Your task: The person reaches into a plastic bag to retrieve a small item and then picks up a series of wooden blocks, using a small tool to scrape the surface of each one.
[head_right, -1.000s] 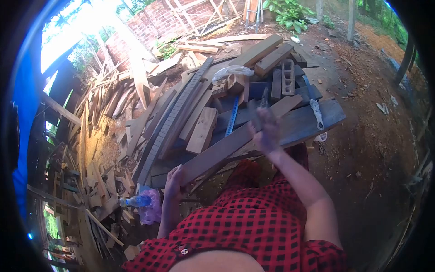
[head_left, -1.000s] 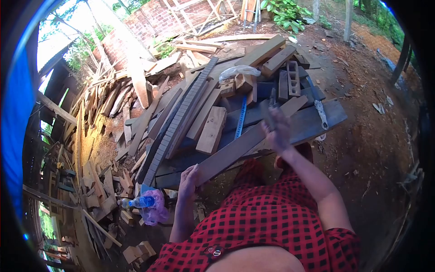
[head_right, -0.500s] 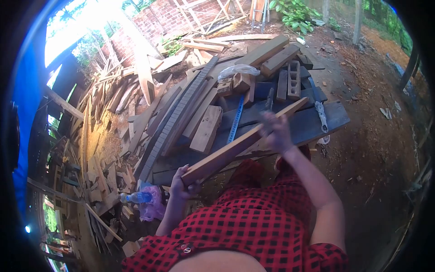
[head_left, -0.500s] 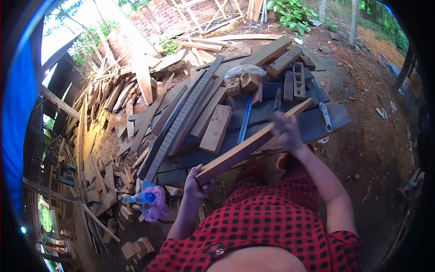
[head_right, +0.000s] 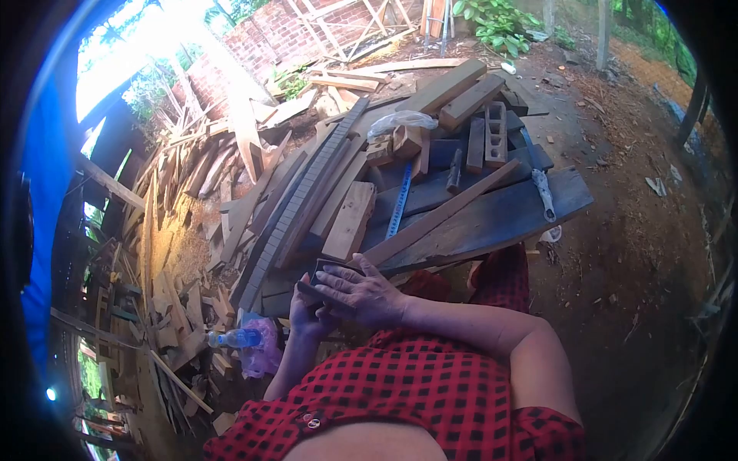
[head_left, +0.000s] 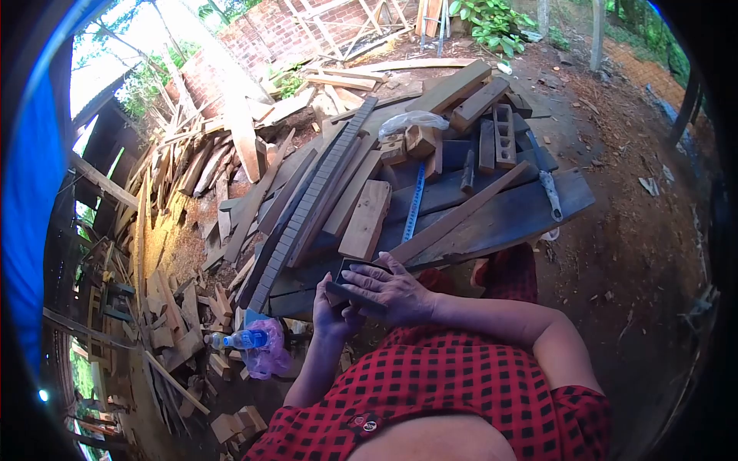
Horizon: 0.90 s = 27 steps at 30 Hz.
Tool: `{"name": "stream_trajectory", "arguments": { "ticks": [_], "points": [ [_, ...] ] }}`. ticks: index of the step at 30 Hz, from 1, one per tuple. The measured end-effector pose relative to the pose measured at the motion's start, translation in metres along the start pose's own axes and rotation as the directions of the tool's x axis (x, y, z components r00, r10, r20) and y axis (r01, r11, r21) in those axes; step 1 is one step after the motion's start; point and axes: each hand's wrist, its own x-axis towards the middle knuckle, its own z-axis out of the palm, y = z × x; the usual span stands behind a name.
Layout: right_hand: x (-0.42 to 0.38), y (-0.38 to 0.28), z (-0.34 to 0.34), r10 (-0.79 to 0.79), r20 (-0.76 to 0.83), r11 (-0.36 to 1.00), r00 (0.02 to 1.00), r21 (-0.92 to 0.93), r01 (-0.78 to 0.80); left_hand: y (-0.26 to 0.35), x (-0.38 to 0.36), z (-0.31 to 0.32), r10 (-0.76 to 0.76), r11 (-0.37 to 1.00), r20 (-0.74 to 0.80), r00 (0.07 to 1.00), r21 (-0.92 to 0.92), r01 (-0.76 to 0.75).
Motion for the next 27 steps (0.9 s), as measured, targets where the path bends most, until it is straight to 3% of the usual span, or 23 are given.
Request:
{"name": "stream_trajectory", "arguments": {
  "ticks": [1,3,6,7,8,10,12,13,15,17,19,21,22,23,25,26,27],
  "points": [
    [0.001,0.001,0.002,-0.027,0.024,0.999,0.999,0.034,0.026,0.002,0.001,-0.005,0.004,1.000,0.001,1.000,-0.001,-0.004],
    [-0.008,0.018,-0.011,0.016,0.027,0.999,1.000,-0.028,-0.015,0.007,0.005,-0.020,-0.131,0.990,0.252,0.959,0.086,0.113],
    [-0.041,0.071,-0.042,0.197,-0.103,0.971,0.975,-0.121,-0.208,0.007,0.003,-0.018,-0.125,0.989,0.210,0.970,0.102,0.105],
    [-0.061,0.105,-0.047,0.284,-0.217,0.955,0.934,-0.024,-0.295,0.006,0.003,-0.017,-0.128,0.989,0.213,0.969,0.098,0.109],
    [-0.081,0.135,-0.055,0.376,-0.319,0.926,0.870,0.082,-0.370,0.006,0.002,-0.016,-0.132,0.989,0.219,0.967,0.088,0.116],
    [-0.105,0.155,-0.097,0.592,-0.420,0.749,0.688,-0.028,-0.662,0.006,0.001,-0.015,-0.147,0.988,0.224,0.963,0.086,0.131],
    [-0.142,0.203,-0.108,0.684,-0.569,0.471,0.457,-0.134,-0.872,0.005,-0.002,-0.016,-0.153,0.981,0.220,0.963,0.153,0.121],
    [-0.158,0.217,-0.111,0.683,-0.572,0.469,0.454,-0.134,-0.873,0.004,-0.001,-0.019,-0.156,0.980,0.222,0.963,0.157,0.123],
    [-0.169,0.229,-0.116,0.751,-0.576,0.394,0.324,-0.004,-0.919,0.004,0.000,-0.027,-0.241,0.958,0.203,0.949,0.204,0.200],
    [-0.169,0.224,-0.105,0.691,-0.657,0.472,0.299,0.098,-0.876,0.001,-0.002,-0.033,-0.193,0.963,0.258,0.947,0.236,0.132],
    [-0.161,0.210,-0.092,0.632,-0.734,0.540,0.247,0.189,-0.820,0.005,-0.009,-0.028,0.109,0.938,0.140,0.984,0.312,-0.148],
    [-0.153,0.195,-0.082,0.594,-0.795,0.619,0.127,0.350,-0.703,0.016,-0.022,-0.018,0.152,0.909,0.170,0.974,0.362,-0.205],
    [-0.158,0.191,-0.078,0.759,-0.651,0.380,-0.003,0.448,-0.809,0.025,-0.027,-0.017,0.202,0.883,0.228,0.953,0.378,-0.278],
    [-0.160,0.189,-0.075,0.752,-0.659,0.371,-0.027,0.457,-0.808,0.036,-0.028,-0.015,0.248,0.852,0.290,0.924,0.389,-0.350],
    [-0.151,0.178,-0.074,0.810,-0.547,0.380,0.212,0.214,-0.900,0.056,-0.022,-0.002,0.233,0.832,0.505,0.831,0.339,-0.439],
    [-0.152,0.179,-0.068,0.808,-0.556,0.373,0.197,0.223,-0.900,0.064,-0.020,0.008,0.240,0.831,0.535,0.810,0.318,-0.457],
    [-0.154,0.184,-0.058,0.757,-0.562,0.434,0.332,0.054,-0.899,0.069,-0.017,0.024,0.289,0.851,0.500,0.816,0.257,-0.459]
  ]
}}
